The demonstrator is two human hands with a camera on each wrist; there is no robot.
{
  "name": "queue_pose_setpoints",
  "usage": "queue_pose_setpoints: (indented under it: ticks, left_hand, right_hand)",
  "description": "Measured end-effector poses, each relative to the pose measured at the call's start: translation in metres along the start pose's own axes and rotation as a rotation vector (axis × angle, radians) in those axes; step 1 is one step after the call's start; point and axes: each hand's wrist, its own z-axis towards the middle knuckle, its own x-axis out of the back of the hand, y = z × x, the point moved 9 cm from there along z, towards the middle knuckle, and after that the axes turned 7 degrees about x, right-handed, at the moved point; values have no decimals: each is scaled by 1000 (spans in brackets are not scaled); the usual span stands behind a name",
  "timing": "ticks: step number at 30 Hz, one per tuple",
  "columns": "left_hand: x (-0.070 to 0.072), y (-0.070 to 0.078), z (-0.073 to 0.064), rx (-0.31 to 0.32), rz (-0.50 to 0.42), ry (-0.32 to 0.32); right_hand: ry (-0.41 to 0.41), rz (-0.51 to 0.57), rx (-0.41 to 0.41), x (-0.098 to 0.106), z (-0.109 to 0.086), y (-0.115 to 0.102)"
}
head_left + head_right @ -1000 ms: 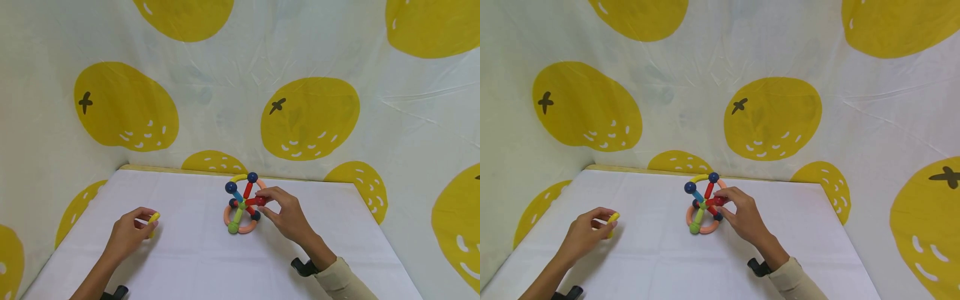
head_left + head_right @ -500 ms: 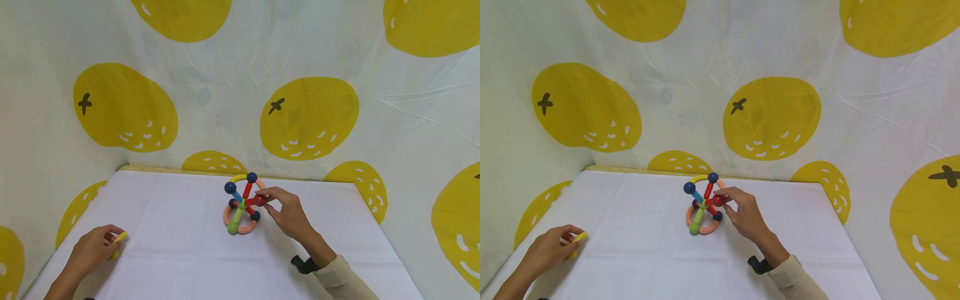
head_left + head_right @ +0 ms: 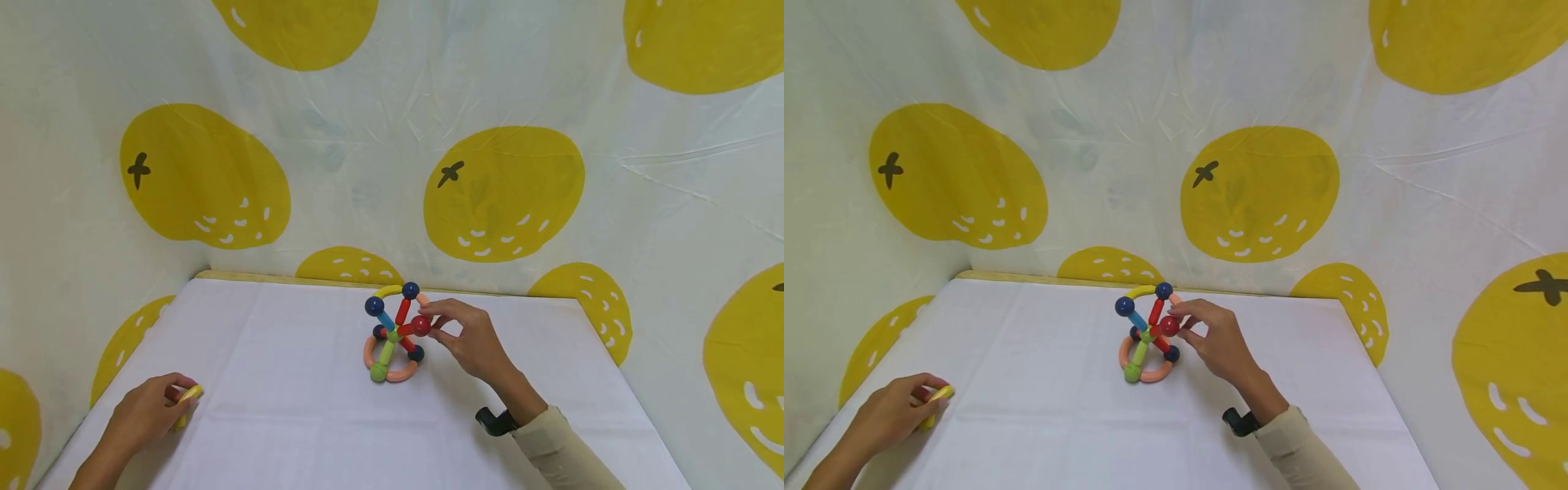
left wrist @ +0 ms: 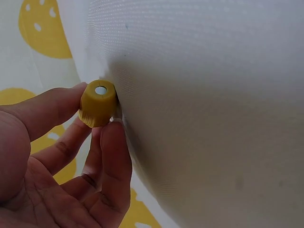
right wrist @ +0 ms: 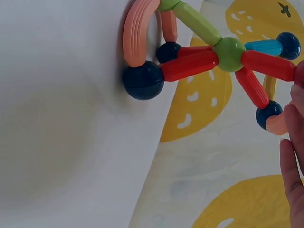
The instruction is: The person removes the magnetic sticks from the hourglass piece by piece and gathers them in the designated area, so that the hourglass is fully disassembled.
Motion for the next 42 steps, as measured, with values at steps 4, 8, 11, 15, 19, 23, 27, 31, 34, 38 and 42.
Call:
queue_pose_setpoints:
  ticks: [4, 8, 11, 15, 19, 23, 27, 31, 34, 38, 42]
  left_hand:
    - [2, -1, -1, 9, 3, 9]
    - [3, -3, -3, 1, 8, 24]
    - [6, -5, -5, -19, 17, 44]
    - [12, -3, -8, -52, 30, 101]
    - [23, 12, -12, -93, 38, 246]
    - [34, 48, -23, -186, 17, 427]
    - [39, 99, -33, -313, -30, 533]
    - [34, 155, -40, -431, -85, 548]
    - [25, 196, -43, -482, -116, 495]
    - [11, 243, -47, -521, -165, 402]
    - [0, 280, -51, -585, -222, 347]
  right_hand:
    - [-16, 17, -6, -2, 4, 8]
    - [-36, 27, -4, -4, 8, 14]
    - [-43, 34, 19, -5, 9, 15]
    - [-56, 32, 38, -9, 8, 14]
    - [-61, 16, 43, -14, 8, 9]
    - [-47, 7, 53, -17, 6, 3]
    - [-31, -4, 46, -20, 5, -3]
    - [-19, -13, 25, -22, 5, -7]
    - [-7, -19, 19, -24, 6, -12]
    - [11, -30, 5, -26, 8, -15]
    - [19, -34, -4, -29, 9, -17]
